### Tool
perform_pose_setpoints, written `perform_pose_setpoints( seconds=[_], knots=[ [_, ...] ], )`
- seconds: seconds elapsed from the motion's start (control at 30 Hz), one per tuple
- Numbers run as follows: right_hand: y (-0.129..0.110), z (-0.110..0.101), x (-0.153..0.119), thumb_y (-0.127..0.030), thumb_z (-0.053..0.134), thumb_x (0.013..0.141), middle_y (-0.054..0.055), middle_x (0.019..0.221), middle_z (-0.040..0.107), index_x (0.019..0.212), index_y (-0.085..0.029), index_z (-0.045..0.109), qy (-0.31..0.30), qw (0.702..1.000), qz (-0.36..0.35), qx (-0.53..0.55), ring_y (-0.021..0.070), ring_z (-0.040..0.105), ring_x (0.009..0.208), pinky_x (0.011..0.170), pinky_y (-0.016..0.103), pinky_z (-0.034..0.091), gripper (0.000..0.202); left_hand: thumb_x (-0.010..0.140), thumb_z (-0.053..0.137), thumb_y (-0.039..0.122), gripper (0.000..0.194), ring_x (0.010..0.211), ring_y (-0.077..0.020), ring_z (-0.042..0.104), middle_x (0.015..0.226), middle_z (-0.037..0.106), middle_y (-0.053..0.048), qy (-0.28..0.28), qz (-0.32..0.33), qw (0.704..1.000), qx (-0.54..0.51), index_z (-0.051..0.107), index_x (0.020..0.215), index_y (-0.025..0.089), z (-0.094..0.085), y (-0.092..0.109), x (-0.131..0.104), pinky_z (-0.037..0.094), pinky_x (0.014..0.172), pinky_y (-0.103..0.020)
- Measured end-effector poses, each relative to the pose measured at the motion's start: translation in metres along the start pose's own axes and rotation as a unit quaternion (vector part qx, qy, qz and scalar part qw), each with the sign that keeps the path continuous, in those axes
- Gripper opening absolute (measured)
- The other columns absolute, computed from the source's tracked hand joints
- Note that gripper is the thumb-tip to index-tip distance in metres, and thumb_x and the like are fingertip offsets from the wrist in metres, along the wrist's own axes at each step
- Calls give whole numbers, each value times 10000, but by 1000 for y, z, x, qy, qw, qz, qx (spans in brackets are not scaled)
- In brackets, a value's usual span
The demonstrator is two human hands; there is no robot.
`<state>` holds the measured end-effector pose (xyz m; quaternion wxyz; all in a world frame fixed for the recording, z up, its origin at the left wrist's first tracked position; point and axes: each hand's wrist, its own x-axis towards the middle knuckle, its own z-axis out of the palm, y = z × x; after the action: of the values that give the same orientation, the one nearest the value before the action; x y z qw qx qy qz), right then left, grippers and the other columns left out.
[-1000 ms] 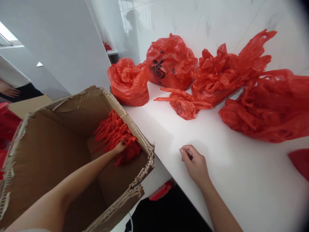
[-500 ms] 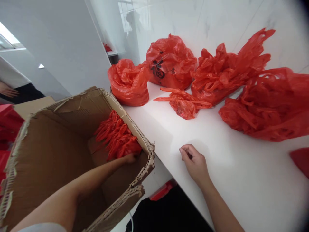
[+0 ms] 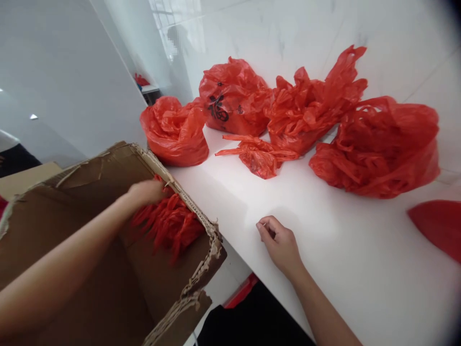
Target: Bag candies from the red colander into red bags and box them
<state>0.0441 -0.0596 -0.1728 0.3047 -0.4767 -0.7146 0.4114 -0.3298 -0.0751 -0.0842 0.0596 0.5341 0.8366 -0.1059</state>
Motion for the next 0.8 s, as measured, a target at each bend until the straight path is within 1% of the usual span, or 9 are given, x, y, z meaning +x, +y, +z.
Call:
perform_pose_setpoints(
  seconds=[0.1,0.17,0.2,0.33,0.43,0.5,0.6,0.7,0.8],
  knots=[
    [-1,0,1,-420,488,916,-52,599,503,829,-234,548,-3,1000,-3,3,110,439,546,551,221,353,214,969,384,426,385,1151,-299,546,1257,585,-100,160,3,987,11,604,1166,179,-54,15,-1,428,960,-473],
    [-2,0,1,-414,486,916,-51,597,508,832,-235,551,-3,1000,-7,4,112,444,545,549,223,351,208,963,401,428,366,1069,-253,581,1202,607,-72,297,88,950,-32,607,1156,196,-70,52,1,460,912,-414],
    [-2,0,1,-414,484,917,-50,596,508,834,-235,552,-2,1000,-10,5,114,445,544,548,225,349,208,958,422,407,338,1049,-243,587,1156,625,-69,321,154,933,-50,633,1117,195,-72,77,5,465,896,-394],
    [-1,0,1,-425,479,919,-50,597,499,837,-234,551,0,1000,-11,17,115,438,538,548,231,349,220,913,509,232,340,1177,-245,543,1307,590,-68,246,359,899,-47,597,1241,209,-56,178,48,444,942,-362],
    [0,0,1,-430,476,922,-54,593,489,845,-233,547,-1,1000,-9,22,112,433,538,550,230,348,222,871,534,138,420,1254,-260,492,1371,552,-115,226,382,895,-50,558,1290,170,-42,221,86,418,989,-377],
    [0,-1,1,-427,473,922,-56,592,489,848,-234,548,-5,1000,-10,20,111,431,537,550,228,346,220,837,572,127,370,1231,-283,508,1295,602,-135,223,377,897,-57,607,1205,148,-38,228,101,414,988,-403],
    [-1,-1,1,-423,473,920,-53,599,501,842,-233,554,-8,1000,-6,12,110,436,535,549,227,345,221,821,606,163,235,1172,-290,539,1168,649,-128,226,382,893,-79,647,1051,133,-43,217,102,406,988,-416],
    [-2,-2,1,-424,473,919,-52,607,518,846,-234,555,-10,1000,-10,11,112,452,537,555,227,352,219,889,537,252,216,1028,-228,602,1054,652,-88,237,385,885,-116,601,1052,126,-62,190,81,457,914,-362],
    [-1,-2,1,-425,470,922,-51,608,534,843,-236,548,-10,1000,-20,8,114,469,541,557,226,357,219,925,475,357,260,837,-162,624,884,616,-21,222,370,856,-284,563,1022,133,-88,148,42,496,788,-301]
  ],
)
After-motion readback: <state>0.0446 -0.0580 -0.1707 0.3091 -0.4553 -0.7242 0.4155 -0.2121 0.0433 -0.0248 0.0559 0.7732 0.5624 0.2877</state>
